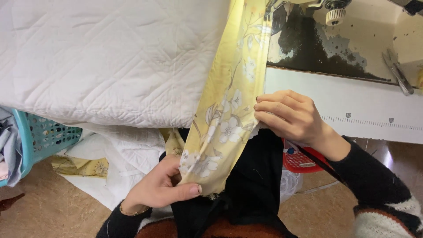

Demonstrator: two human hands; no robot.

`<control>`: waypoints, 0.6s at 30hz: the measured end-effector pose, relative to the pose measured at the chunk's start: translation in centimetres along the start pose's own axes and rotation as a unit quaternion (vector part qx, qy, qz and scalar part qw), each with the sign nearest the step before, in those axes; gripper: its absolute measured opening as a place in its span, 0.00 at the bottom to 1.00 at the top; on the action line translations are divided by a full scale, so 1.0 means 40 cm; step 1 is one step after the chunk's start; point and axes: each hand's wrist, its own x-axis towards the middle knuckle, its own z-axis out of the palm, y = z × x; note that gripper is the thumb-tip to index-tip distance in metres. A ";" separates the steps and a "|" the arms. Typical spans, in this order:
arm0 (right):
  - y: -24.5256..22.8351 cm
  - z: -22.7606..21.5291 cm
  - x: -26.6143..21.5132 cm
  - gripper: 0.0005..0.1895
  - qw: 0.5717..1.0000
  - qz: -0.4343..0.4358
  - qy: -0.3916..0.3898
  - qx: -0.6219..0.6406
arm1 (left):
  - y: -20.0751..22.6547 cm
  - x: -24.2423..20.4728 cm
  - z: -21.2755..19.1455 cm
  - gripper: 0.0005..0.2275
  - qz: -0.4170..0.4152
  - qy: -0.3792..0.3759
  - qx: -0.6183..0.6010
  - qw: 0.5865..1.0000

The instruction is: Hand-stitching a decorative fabric border onto a quilted material and then finishing with an industrial sewing machine.

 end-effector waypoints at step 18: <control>-0.066 0.035 -0.044 0.01 0.992 -0.041 -0.001 -0.121 | 0.057 0.670 -0.288 0.13 0.181 0.117 0.629 0.747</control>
